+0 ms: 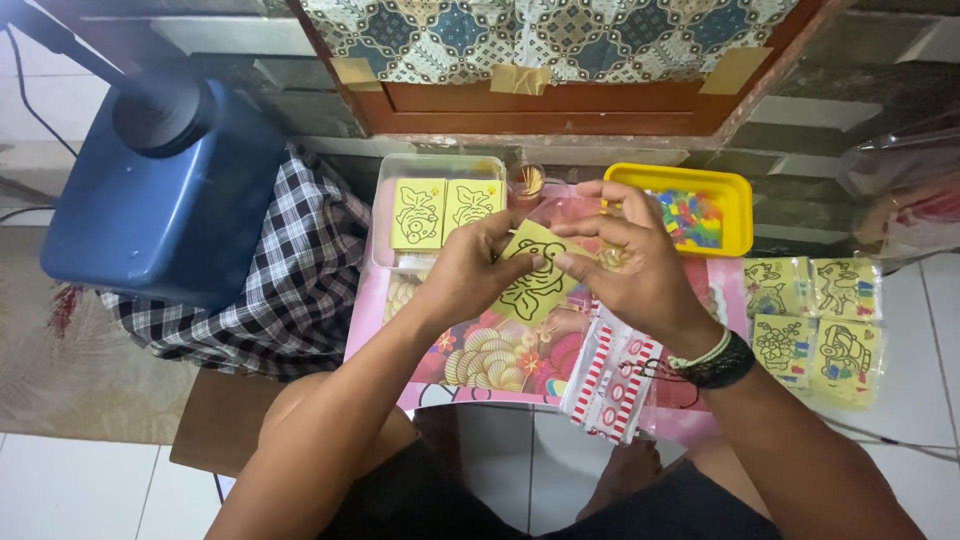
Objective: Packaging individual stickers and small colorful items into small plastic bags.
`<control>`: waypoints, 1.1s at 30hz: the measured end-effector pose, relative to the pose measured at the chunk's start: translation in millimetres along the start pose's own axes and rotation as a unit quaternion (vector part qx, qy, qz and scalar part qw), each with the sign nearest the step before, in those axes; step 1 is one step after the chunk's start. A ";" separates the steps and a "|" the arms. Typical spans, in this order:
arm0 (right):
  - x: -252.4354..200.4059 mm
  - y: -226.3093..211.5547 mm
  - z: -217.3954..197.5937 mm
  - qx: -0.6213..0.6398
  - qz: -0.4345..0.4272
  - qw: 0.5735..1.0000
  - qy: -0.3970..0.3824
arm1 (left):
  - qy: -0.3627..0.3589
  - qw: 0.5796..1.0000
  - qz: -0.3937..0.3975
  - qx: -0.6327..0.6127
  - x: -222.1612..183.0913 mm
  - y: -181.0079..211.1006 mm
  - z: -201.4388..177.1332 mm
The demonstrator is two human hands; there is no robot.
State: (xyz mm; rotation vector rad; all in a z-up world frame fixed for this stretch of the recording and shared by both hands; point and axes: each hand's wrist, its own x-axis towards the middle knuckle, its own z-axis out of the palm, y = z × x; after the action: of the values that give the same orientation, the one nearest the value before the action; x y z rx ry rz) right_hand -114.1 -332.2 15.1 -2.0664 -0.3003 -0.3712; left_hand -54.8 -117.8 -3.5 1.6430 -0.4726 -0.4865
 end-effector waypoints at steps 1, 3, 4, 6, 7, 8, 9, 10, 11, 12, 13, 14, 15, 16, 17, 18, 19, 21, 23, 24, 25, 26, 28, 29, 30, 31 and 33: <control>-1.3 2.8 1.7 0.013 0.017 0.999 -0.023 | -0.002 1.000 0.001 -0.002 0.6 -2.2 -1.0; -0.4 3.3 -2.9 0.043 0.033 0.998 -0.038 | -0.008 1.000 0.003 -0.017 0.8 1.1 1.3; 0.1 3.5 -5.0 0.073 0.047 0.995 -0.055 | -0.012 0.999 0.005 -0.031 0.8 2.7 2.4; 0.0 8.2 -9.6 0.113 0.086 0.989 -0.040 | -0.007 0.999 0.020 -0.044 4.7 -10.5 1.3; -1.1 10.6 -11.8 0.154 0.125 0.980 -0.024 | -0.002 0.998 0.034 -0.056 6.3 -17.6 1.2; -3.3 19.0 -7.1 0.154 0.127 0.980 -0.023 | -0.004 0.998 0.033 -0.057 2.5 -8.5 -0.4; -6.9 27.8 -4.1 0.173 0.159 0.972 -0.025 | -0.002 0.999 0.032 -0.021 0.4 0.4 -0.5; -10.8 37.5 -1.8 0.192 0.191 0.962 -0.027 | 0.000 0.999 0.031 0.015 -0.9 9.0 0.2; -12.2 39.8 4.3 0.190 0.199 0.961 -0.018 | -0.012 0.999 0.029 0.012 -2.3 11.8 -0.4; -13.4 43.2 9.7 0.166 0.180 0.969 -0.028 | -0.011 0.993 0.056 0.102 -2.6 14.4 -0.6; -14.4 47.3 13.4 0.141 0.162 0.976 -0.036 | -0.013 0.978 0.087 0.189 -0.8 17.1 -0.1; -17.2 52.3 17.2 0.136 0.172 0.975 -0.026 | -0.027 0.979 0.087 0.184 -0.2 16.4 1.9; -19.3 57.2 21.5 0.106 0.151 0.982 -0.038 | -0.040 0.964 0.097 0.246 -0.8 15.5 3.3; -21.3 61.8 26.1 0.075 0.130 0.987 -0.050 | -0.054 0.944 0.107 0.306 -1.7 14.7 4.1; -19.9 59.5 23.8 0.073 0.135 0.987 -0.046 | -0.060 0.945 0.108 0.303 -0.5 10.7 4.7; -18.1 56.7 22.1 0.075 0.139 0.985 -0.063 | -0.066 0.941 0.091 0.318 0.6 7.0 4.6; -15.2 53.5 21.6 0.079 0.142 0.983 -0.082 | -0.070 0.938 0.073 0.333 0.5 3.3 3.3; -11.7 53.9 18.4 0.057 0.120 0.987 -0.090 | -0.063 0.935 0.065 0.343 5.2 -7.0 1.4; -8.6 50.9 14.0 0.036 0.095 0.990 -0.102 | -0.051 0.932 0.054 0.354 7.4 -10.6 0.6; -8.0 47.9 10.5 0.033 0.084 0.989 -0.120 | -0.055 0.934 0.042 0.351 7.8 -9.0 1.5; -6.9 45.0 6.8 0.031 0.072 0.987 -0.137 | -0.058 0.935 0.031 0.348 8.8 -7.2 2.2; -5.4 48.0 4.9 0.031 0.073 0.987 -0.138 | -0.058 0.936 0.030 0.347 10.9 -10.5 2.4; -2.4 53.7 1.5 0.032 0.057 0.983 -0.170 | -0.075 0.932 -0.002 0.353 14.9 -17.4 2.4; 1.4 50.9 -4.0 0.032 0.058 0.983 -0.171 | -0.075 0.933 -0.003 0.353 15.3 -14.5 3.8; 5.4 48.1 -9.4 0.036 0.075 0.980 -0.182 | -0.067 0.939 0.014 0.337 15.7 -11.6 5.2; 9.5 45.2 -14.8 0.041 0.093 0.976 -0.192 | -0.059 0.945 0.031 0.320 16.2 -8.7 6.4; 15.4 48.4 -29.7 0.064 0.117 0.972 -0.192 | -0.058 0.945 0.034 0.321 19.7 -16.4 1.9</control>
State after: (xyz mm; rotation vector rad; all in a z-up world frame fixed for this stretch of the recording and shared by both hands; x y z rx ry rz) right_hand -86.6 -380.9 -3.3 -2.0078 -0.2981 0.1913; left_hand -39.2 -128.5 -20.8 2.2181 -0.8362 -0.3986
